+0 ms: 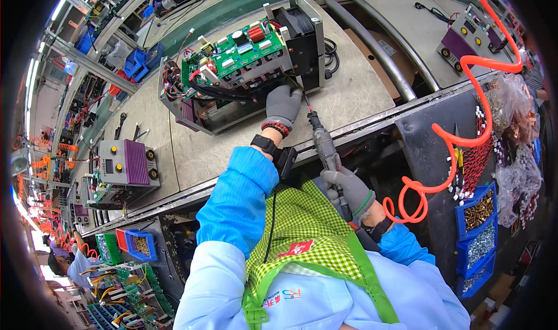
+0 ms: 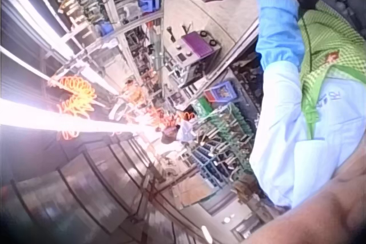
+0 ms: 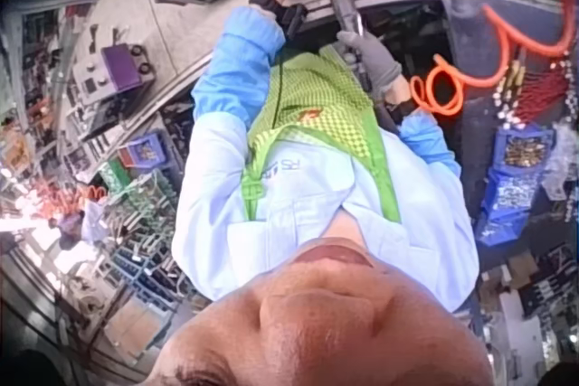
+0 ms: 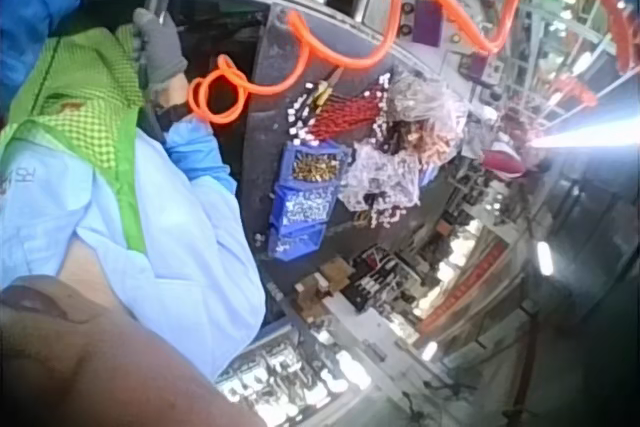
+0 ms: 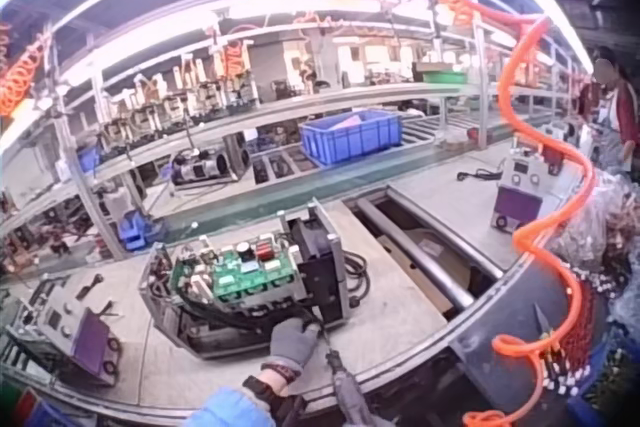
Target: Manually assemble and secure components onto a circuit board and into an electronic housing using manual and power tools.
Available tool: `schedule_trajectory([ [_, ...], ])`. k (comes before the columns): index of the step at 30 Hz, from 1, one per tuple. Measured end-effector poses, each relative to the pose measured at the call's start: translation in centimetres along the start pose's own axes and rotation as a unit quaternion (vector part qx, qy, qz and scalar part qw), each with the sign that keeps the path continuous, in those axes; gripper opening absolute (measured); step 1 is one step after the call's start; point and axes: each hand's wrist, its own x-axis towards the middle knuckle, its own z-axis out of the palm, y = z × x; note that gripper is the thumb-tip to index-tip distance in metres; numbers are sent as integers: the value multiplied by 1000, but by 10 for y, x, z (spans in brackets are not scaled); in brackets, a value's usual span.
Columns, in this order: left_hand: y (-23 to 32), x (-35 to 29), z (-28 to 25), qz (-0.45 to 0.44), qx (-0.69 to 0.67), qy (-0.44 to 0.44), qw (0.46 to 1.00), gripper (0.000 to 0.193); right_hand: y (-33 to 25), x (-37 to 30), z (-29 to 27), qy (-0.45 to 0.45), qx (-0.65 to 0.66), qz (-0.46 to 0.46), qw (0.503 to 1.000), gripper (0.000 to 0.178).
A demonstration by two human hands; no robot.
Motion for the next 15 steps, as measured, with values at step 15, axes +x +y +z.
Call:
schedule_trajectory([
  [15,2,12,5,11,-4,-6,1000,31,-7,7,11,-6,53,33,998,42],
])
